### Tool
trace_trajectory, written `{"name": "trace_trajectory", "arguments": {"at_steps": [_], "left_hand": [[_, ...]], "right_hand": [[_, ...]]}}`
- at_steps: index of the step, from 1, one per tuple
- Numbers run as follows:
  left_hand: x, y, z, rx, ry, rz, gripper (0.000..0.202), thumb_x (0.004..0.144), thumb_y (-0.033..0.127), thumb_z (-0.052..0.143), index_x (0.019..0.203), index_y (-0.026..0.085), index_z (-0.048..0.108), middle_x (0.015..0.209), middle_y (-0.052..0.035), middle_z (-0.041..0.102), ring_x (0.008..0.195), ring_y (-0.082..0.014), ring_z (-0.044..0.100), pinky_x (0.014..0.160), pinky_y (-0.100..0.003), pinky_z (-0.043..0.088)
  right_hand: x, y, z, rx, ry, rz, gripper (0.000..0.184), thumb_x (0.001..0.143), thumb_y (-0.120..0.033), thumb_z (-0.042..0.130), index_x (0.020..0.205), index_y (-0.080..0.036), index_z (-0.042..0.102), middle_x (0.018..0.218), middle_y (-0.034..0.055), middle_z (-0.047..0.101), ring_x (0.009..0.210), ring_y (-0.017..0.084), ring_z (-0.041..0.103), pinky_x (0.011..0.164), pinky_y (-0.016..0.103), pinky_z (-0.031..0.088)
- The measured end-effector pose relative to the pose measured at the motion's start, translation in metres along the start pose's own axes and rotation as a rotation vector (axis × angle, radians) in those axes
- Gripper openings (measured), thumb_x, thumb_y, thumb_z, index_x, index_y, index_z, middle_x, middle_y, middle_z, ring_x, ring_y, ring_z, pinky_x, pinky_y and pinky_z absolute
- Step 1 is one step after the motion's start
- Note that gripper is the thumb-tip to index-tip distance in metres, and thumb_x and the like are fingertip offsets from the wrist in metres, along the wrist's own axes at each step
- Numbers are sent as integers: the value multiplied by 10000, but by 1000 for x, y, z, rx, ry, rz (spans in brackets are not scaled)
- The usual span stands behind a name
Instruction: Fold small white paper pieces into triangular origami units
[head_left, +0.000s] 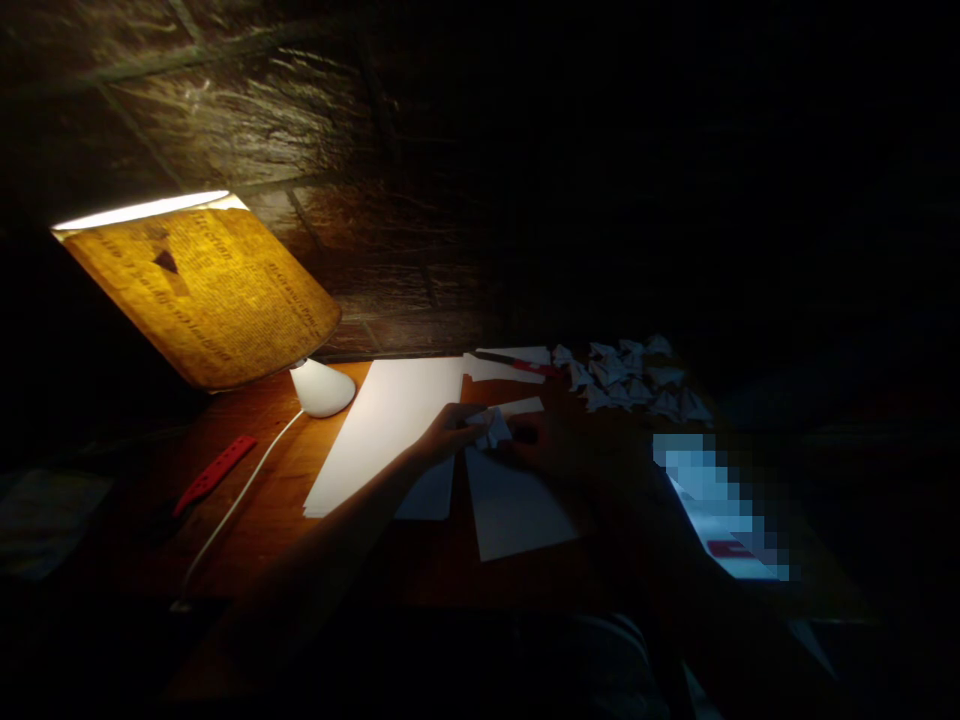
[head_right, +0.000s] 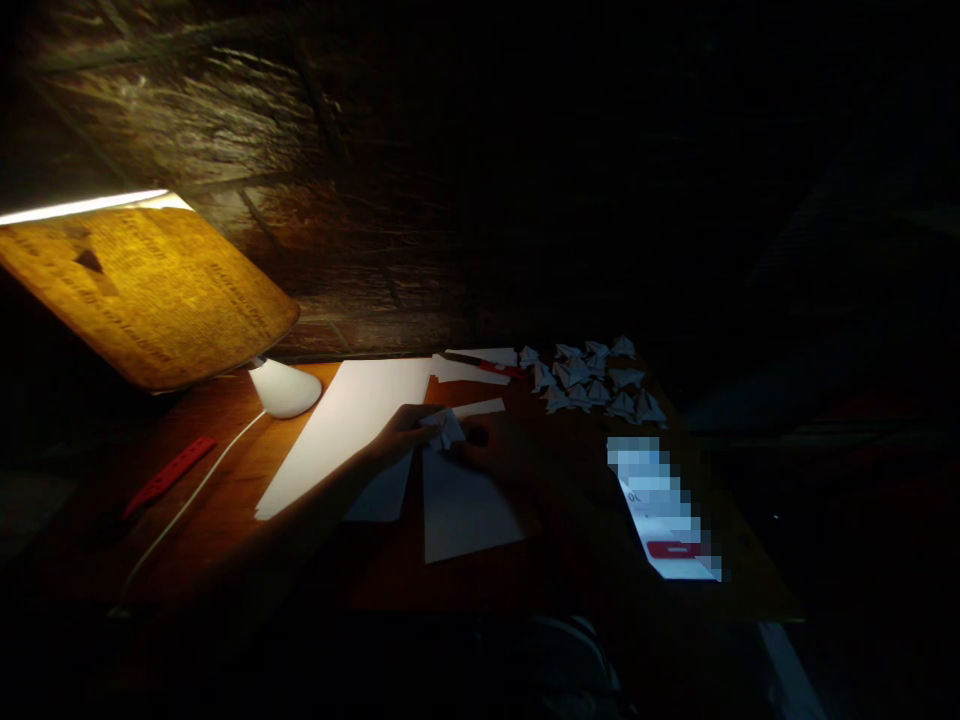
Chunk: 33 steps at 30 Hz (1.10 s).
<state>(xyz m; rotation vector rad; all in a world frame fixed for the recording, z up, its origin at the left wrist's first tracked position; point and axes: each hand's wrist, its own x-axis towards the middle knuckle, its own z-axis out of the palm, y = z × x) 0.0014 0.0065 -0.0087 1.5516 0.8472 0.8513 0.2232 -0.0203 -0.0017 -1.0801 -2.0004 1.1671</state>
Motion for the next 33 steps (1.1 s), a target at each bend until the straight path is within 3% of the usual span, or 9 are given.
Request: {"name": "trace_trajectory", "arguments": {"at_steps": [21, 29, 33], "left_hand": [[0, -6, -1, 3, 37, 15, 558, 779, 638, 803, 874, 93, 730, 710, -28, 647, 644, -137, 580, 579, -229, 423], [2, -11, -3, -9, 69, 7, 562, 730, 624, 835, 879, 90, 743, 744, -50, 677, 670, -152, 600, 579, -234, 453], [1, -8, -3, -3, 57, -15, 553, 717, 606, 840, 867, 85, 737, 715, -34, 652, 618, -122, 557, 549, -213, 414]], "right_hand": [[-1, -6, 0, 39, 30, 37, 155, 857, -297, 686, 887, -170, 769, 886, 55, 776, 741, 177, 650, 653, 278, 462], [-1, -6, 0, 36, 40, 10, 204, 870, -378, 703, 847, -180, 746, 791, 36, 728, 694, 168, 611, 614, 280, 429], [1, -6, 3, 112, 145, -44, 227, 846, -409, 717, 807, -186, 711, 739, 16, 688, 653, 141, 566, 599, 265, 411]]}}
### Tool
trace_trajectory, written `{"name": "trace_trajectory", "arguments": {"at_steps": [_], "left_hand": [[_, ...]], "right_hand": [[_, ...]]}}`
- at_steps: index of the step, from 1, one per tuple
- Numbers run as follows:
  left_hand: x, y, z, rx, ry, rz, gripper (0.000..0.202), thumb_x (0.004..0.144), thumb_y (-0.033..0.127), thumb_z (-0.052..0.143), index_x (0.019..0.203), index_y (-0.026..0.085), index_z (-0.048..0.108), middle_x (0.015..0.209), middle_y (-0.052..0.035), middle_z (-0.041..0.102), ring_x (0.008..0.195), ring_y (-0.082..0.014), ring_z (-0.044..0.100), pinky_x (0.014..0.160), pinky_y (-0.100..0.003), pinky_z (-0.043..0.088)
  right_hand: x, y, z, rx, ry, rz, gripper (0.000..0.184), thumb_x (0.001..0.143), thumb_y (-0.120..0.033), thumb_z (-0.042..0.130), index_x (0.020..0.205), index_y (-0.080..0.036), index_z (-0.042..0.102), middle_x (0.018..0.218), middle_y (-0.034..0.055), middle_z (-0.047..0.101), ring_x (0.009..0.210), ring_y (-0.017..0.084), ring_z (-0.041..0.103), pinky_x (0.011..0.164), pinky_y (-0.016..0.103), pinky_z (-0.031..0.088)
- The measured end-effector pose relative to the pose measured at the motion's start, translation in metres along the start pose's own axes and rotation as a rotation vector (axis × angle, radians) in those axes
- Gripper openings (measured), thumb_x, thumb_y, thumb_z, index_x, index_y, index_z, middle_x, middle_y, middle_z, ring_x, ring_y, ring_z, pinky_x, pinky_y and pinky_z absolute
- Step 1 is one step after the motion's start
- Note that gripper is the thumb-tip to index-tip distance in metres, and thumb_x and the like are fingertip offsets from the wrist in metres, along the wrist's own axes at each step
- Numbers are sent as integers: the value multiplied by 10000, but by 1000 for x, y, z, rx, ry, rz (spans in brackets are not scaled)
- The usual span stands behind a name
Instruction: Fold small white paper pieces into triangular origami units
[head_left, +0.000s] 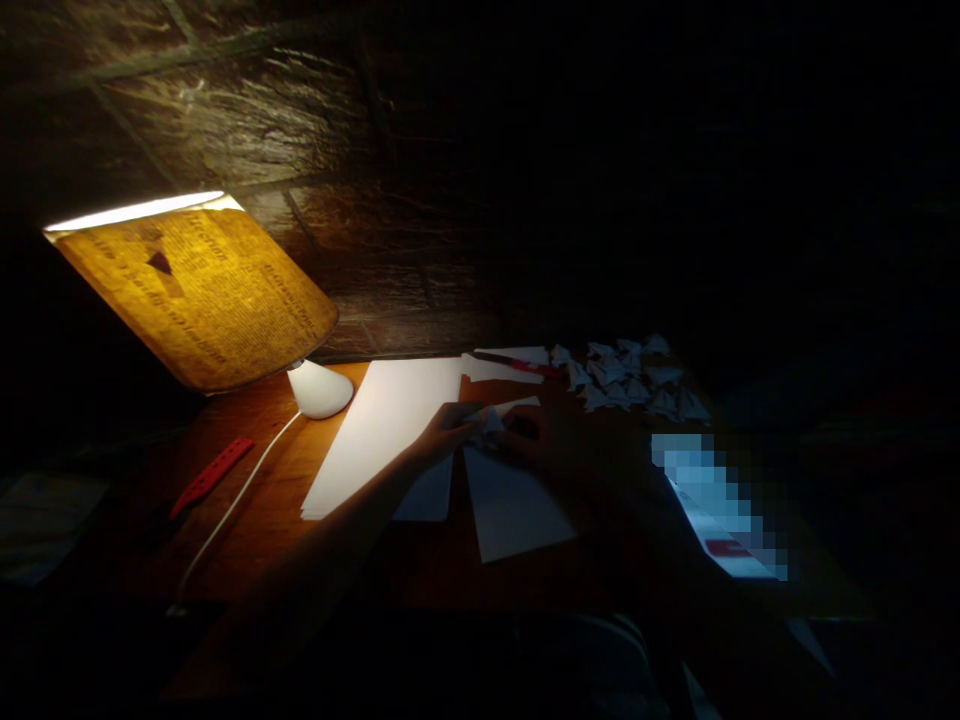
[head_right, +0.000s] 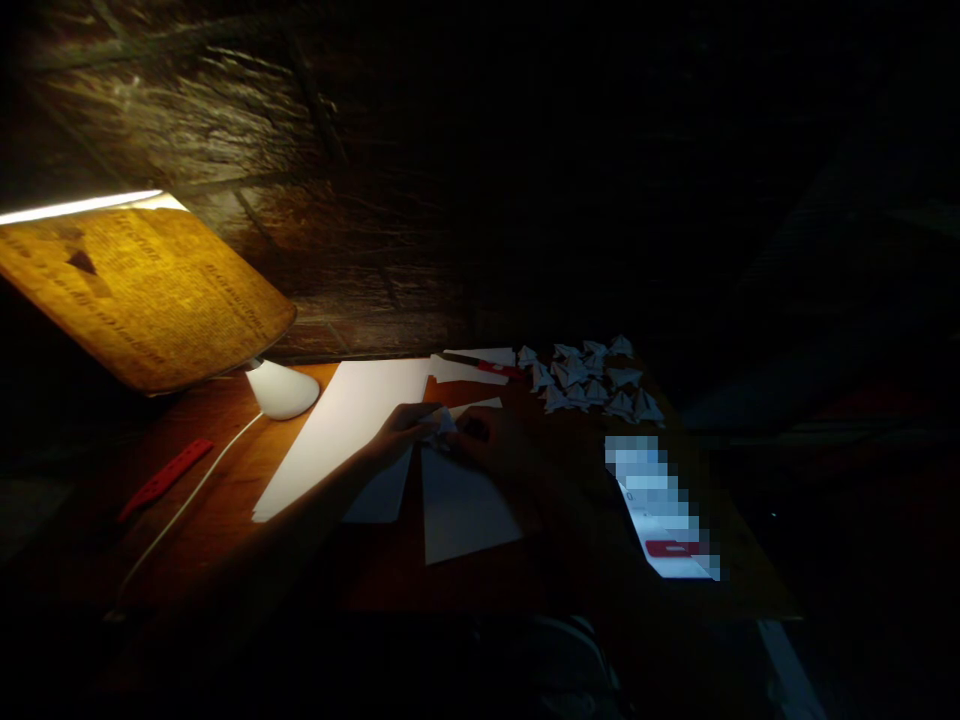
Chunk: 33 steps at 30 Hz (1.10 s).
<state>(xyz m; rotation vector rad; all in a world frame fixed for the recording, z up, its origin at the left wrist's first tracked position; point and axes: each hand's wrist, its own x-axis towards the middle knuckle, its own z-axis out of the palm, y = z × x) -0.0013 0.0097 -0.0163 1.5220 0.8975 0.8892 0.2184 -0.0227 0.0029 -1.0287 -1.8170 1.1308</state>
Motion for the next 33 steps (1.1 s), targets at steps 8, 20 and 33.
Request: {"name": "trace_trajectory", "arguments": {"at_steps": [8, 20, 33], "left_hand": [[-4, 7, 2, 37, -91, -53, 504, 732, 569, 826, 847, 92, 710, 692, -16, 612, 582, -109, 544, 517, -199, 407], [-4, 10, 1, 71, -102, -67, 369, 713, 451, 779, 802, 108, 677, 685, -9, 600, 594, -121, 557, 513, -204, 404], [-4, -1, -2, 154, -58, -73, 381, 700, 442, 801, 858, 104, 728, 695, -24, 643, 594, -132, 559, 524, -220, 406]], "right_hand": [[2, 0, 1, 9, 175, -16, 134, 792, -324, 703, 773, -192, 690, 692, -7, 657, 616, 126, 550, 580, 250, 402], [3, 5, 3, -31, 164, -45, 101, 793, -300, 696, 790, -199, 700, 699, -8, 655, 619, 128, 552, 587, 252, 415], [0, -2, 2, -10, 144, -78, 144, 753, -323, 759, 796, -192, 718, 744, 6, 692, 656, 136, 573, 602, 251, 417]]}}
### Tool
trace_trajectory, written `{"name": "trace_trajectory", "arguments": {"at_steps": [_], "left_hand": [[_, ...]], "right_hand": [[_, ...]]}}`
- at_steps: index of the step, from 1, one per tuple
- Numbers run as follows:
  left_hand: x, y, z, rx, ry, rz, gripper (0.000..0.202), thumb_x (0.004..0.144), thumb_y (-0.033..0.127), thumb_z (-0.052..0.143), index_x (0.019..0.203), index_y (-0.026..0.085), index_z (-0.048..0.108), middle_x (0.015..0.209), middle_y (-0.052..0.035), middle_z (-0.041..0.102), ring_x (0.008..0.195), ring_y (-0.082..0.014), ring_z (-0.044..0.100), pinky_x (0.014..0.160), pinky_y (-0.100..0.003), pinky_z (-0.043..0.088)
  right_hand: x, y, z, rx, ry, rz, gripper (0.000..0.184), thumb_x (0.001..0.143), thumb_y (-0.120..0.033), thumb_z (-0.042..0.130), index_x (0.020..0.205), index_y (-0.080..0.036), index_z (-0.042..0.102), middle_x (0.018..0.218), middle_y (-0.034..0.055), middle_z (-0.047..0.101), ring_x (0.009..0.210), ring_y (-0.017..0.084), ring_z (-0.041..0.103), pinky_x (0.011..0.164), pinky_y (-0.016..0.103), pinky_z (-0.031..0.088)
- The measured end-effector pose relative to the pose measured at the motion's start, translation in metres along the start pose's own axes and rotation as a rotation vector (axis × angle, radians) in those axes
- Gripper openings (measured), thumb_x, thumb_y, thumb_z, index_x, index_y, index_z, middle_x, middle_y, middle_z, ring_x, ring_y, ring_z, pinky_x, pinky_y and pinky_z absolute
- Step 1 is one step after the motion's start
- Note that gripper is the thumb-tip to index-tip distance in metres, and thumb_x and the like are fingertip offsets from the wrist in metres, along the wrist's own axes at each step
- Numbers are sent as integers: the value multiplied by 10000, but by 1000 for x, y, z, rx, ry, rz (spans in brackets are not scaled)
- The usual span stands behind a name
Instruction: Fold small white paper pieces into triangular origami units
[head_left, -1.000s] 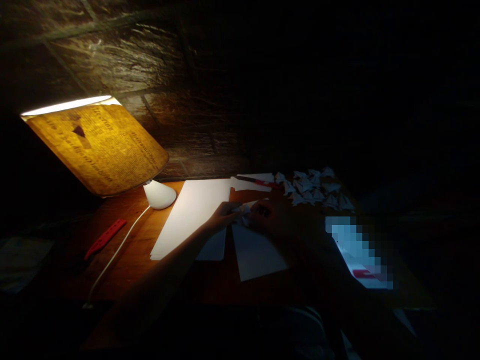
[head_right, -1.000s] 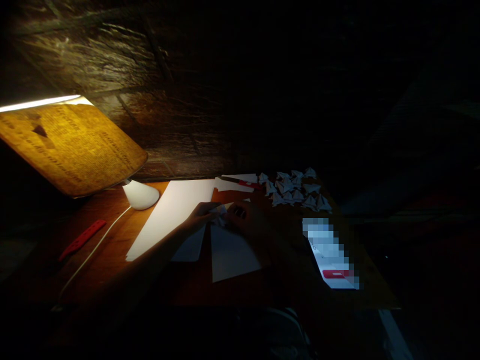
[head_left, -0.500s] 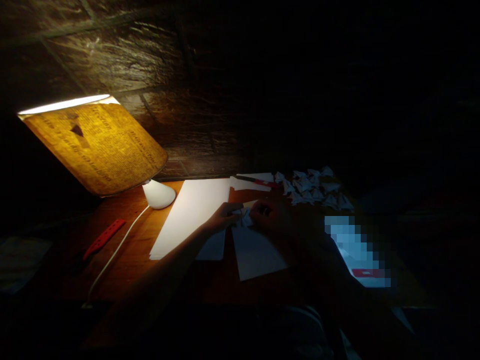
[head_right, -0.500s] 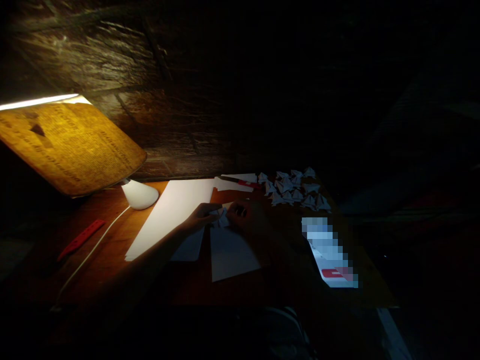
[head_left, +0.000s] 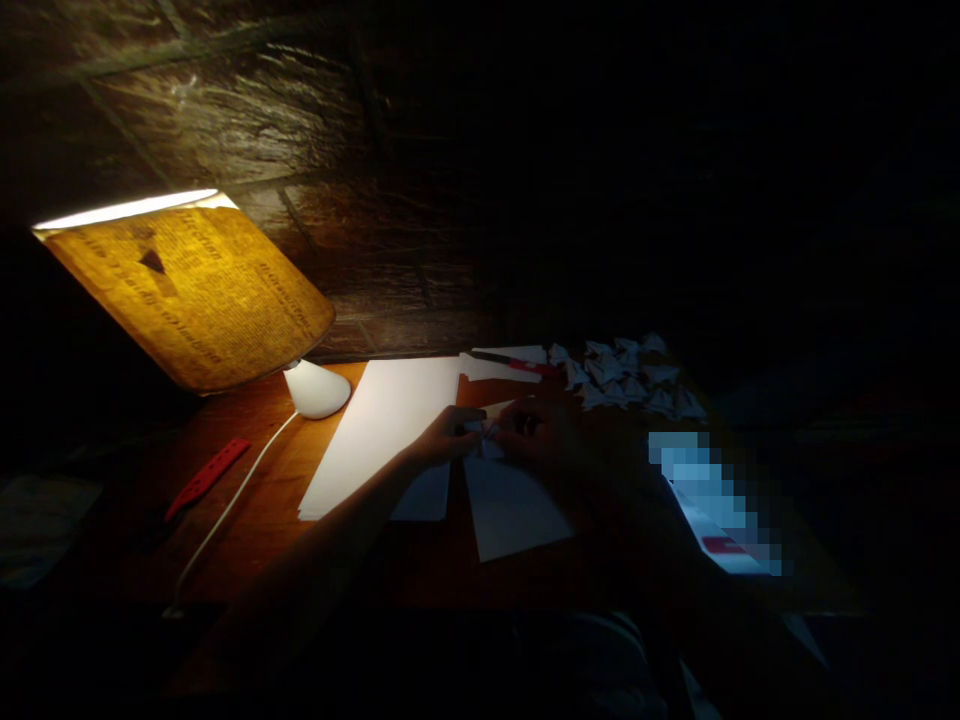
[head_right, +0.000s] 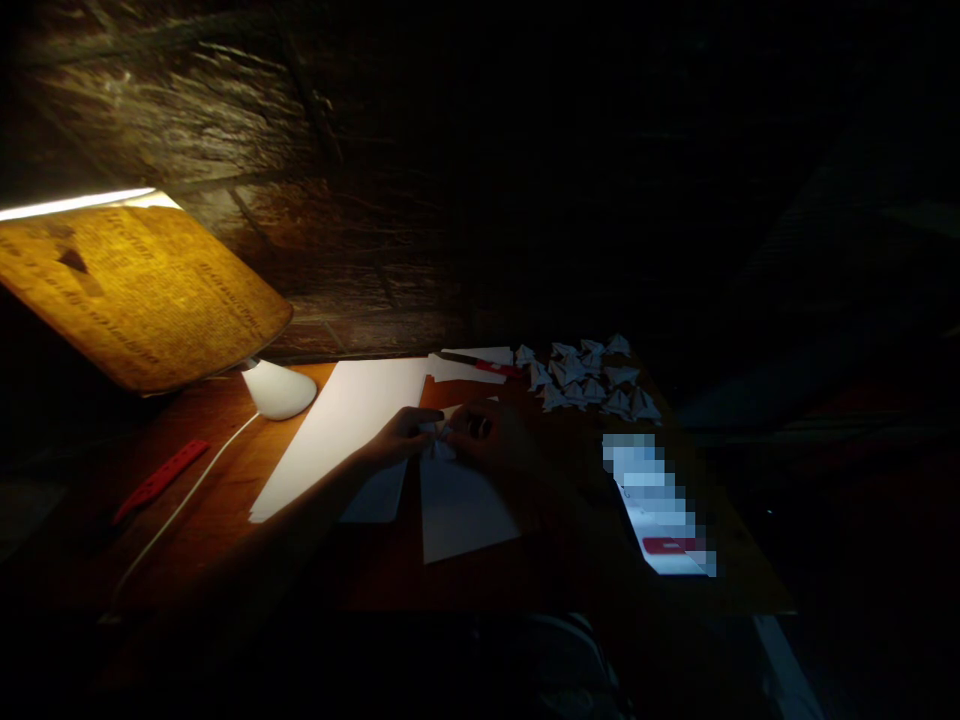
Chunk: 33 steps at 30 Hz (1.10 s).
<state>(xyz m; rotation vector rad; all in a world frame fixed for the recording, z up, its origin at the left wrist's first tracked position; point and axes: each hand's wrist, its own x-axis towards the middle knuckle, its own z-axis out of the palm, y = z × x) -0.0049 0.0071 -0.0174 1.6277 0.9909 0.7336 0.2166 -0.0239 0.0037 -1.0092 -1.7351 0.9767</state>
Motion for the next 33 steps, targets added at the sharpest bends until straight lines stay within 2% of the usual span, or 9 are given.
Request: {"name": "trace_trajectory", "arguments": {"at_steps": [3, 5, 7, 13, 18, 22, 25, 29, 33], "left_hand": [[-1, 4, 0, -40, 9, 29, 454, 731, 546, 797, 810, 112, 689, 658, 2, 576, 588, -116, 512, 527, -218, 372], [-2, 11, 1, -60, -95, 78, 517, 794, 628, 742, 713, 133, 612, 598, 39, 463, 542, -88, 427, 494, -210, 303], [-2, 18, 3, -57, -141, 116, 531, 793, 639, 755, 699, 151, 567, 594, 56, 422, 534, -77, 399, 487, -206, 299], [-3, 23, 3, 36, -183, 85, 443, 810, 546, 749, 731, 140, 591, 633, 21, 506, 550, -100, 505, 488, -206, 396], [-1, 21, 1, 215, -206, 260, 309, 817, 410, 694, 694, 138, 614, 698, -21, 560, 631, -119, 514, 558, -235, 410], [-1, 24, 1, 270, -213, 324, 310, 855, 428, 650, 734, 143, 646, 716, -34, 587, 643, -136, 542, 600, -259, 430], [-2, 26, 2, 275, -189, 314, 354, 860, 469, 659, 712, 150, 620, 691, -24, 568, 623, -135, 534, 571, -254, 423], [-4, 24, 4, 249, -180, 251, 403, 865, 496, 665, 658, 176, 534, 645, 11, 488, 568, -110, 490, 513, -230, 390], [-4, 24, 4, 217, -162, 207, 394, 865, 504, 662, 689, 173, 537, 646, 24, 482, 576, -111, 491, 531, -229, 384]], "right_hand": [[0, 0, 1, -17, 12, -5, 85, 771, -278, 728, 783, -194, 731, 752, 13, 704, 672, 143, 587, 612, 255, 426], [0, 0, 0, -18, 17, -7, 61, 777, -248, 704, 776, -195, 733, 744, 11, 703, 672, 143, 590, 618, 255, 429], [1, 0, 0, -20, 14, -1, 56, 770, -243, 704, 765, -192, 727, 727, 8, 696, 659, 140, 586, 615, 255, 426], [0, 0, 0, -7, -41, 28, 78, 758, -259, 743, 772, -186, 720, 716, -2, 688, 635, 126, 570, 592, 242, 404], [-2, 2, 2, -9, -72, 49, 111, 763, -280, 770, 765, -186, 710, 699, -9, 667, 618, 120, 544, 568, 239, 382], [-2, -2, 0, -88, -20, -14, 119, 778, -279, 767, 758, -194, 686, 703, -10, 655, 633, 126, 547, 582, 248, 383], [-2, -4, -1, -116, -6, -55, 89, 788, -266, 756, 785, -202, 693, 725, -7, 661, 652, 132, 559, 596, 251, 392], [-1, 0, -3, -115, -53, -71, 84, 801, -273, 749, 860, -214, 736, 790, 6, 695, 679, 141, 579, 623, 260, 419], [-1, 4, -4, -144, -21, -105, 126, 787, -254, 755, 908, -221, 746, 840, 12, 699, 757, 160, 611, 689, 278, 449]]}}
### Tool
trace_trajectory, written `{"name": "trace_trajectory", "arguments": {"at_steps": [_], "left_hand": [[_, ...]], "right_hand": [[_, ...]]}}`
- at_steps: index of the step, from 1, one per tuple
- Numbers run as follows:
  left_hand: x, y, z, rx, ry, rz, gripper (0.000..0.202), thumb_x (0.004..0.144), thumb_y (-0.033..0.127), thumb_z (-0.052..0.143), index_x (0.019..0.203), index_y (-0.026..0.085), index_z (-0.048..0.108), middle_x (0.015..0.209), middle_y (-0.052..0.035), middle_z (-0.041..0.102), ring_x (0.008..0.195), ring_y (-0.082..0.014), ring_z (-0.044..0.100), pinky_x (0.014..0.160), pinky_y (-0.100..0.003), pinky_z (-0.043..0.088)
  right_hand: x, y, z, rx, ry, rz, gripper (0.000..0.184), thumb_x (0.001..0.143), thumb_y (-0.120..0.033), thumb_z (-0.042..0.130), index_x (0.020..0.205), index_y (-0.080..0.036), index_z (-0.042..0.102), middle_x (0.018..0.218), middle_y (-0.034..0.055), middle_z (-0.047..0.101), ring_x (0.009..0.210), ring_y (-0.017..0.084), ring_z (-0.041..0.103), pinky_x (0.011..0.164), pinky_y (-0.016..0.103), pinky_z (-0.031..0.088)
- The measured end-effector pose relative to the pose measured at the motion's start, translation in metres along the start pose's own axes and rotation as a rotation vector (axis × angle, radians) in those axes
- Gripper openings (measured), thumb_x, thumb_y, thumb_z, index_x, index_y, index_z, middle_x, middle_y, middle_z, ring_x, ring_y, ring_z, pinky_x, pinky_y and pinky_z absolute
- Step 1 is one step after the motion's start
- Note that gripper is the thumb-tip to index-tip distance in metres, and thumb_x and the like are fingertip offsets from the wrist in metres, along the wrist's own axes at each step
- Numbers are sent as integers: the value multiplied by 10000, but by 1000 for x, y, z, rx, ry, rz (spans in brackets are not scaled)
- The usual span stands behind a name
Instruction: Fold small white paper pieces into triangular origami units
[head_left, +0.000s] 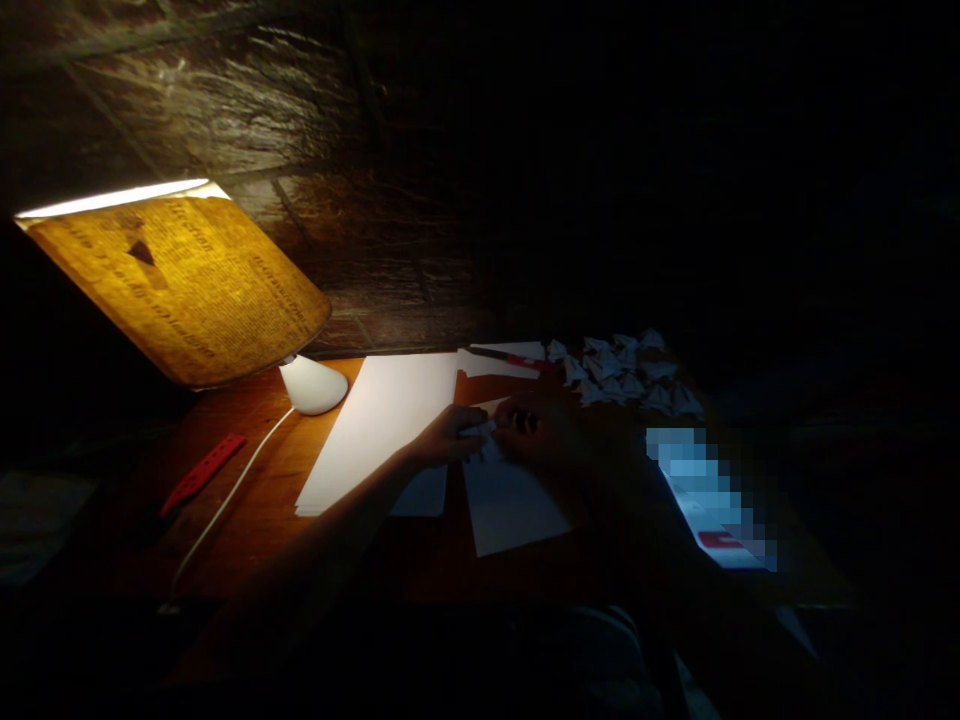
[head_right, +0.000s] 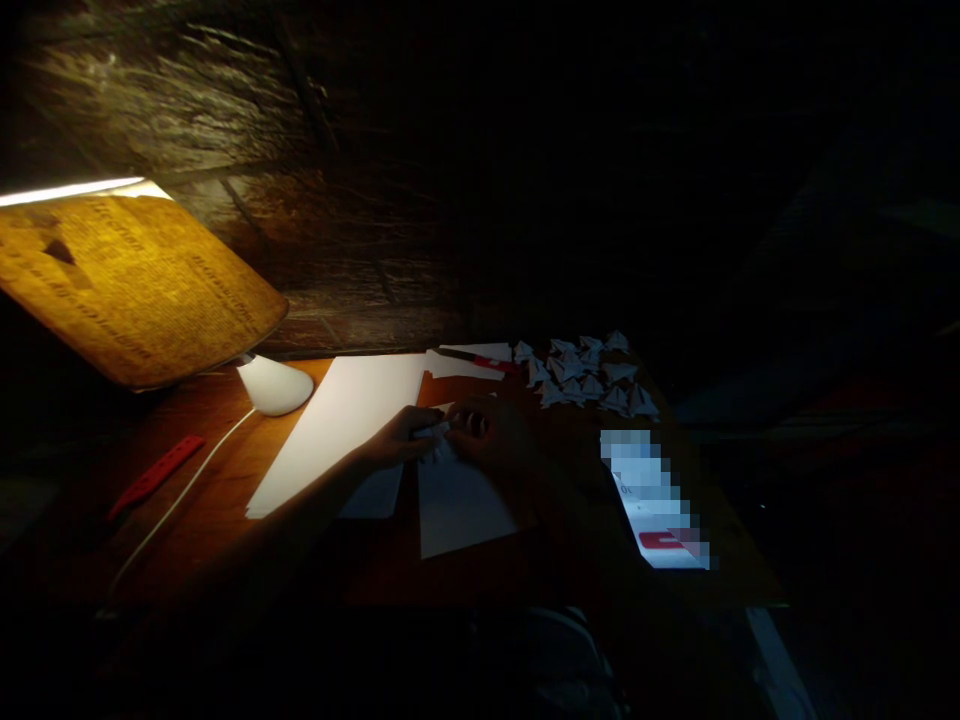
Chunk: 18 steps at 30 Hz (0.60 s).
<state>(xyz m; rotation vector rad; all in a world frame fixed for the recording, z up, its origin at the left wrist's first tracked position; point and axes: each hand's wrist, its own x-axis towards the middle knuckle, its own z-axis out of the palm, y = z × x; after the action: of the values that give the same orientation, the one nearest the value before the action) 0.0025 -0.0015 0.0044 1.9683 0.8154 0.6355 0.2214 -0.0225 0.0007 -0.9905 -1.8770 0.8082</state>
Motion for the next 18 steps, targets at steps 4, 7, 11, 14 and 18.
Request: {"name": "trace_trajectory", "arguments": {"at_steps": [4, 7, 11, 14, 18], "left_hand": [[0, 0, -1, 9, 8, -7, 420, 855, 527, 685, 704, 154, 565, 650, 27, 488, 588, -103, 450, 532, -230, 347], [0, -4, 0, -95, 34, -60, 460, 837, 579, 711, 739, 147, 585, 643, 35, 484, 571, -97, 444, 511, -220, 334], [0, -8, 2, -259, 105, -126, 497, 787, 608, 764, 791, 128, 635, 670, 15, 527, 583, -104, 477, 520, -220, 340], [1, -7, 3, -307, 147, -144, 482, 772, 586, 792, 802, 120, 673, 712, -10, 570, 645, -129, 519, 566, -235, 379], [2, -6, 4, -303, 143, -123, 444, 783, 554, 791, 794, 121, 694, 760, -29, 604, 720, -156, 553, 639, -257, 419]], "right_hand": [[0, -1, -1, 27, -11, -22, 151, 798, -260, 744, 945, -224, 754, 869, 17, 699, 770, 160, 620, 687, 277, 456], [1, -1, -1, 57, -15, 15, 156, 802, -274, 737, 946, -215, 752, 853, 16, 706, 735, 152, 615, 663, 269, 457], [2, -1, -2, 46, 13, 52, 178, 779, -274, 757, 947, -217, 753, 882, 24, 739, 770, 168, 644, 706, 289, 489], [1, -2, -3, 50, 20, 66, 185, 781, -259, 750, 964, -237, 769, 939, 35, 765, 842, 197, 676, 779, 330, 520], [1, -5, -4, 55, 25, 14, 179, 811, -281, 738, 977, -242, 791, 939, 42, 744, 833, 190, 665, 765, 320, 513]]}}
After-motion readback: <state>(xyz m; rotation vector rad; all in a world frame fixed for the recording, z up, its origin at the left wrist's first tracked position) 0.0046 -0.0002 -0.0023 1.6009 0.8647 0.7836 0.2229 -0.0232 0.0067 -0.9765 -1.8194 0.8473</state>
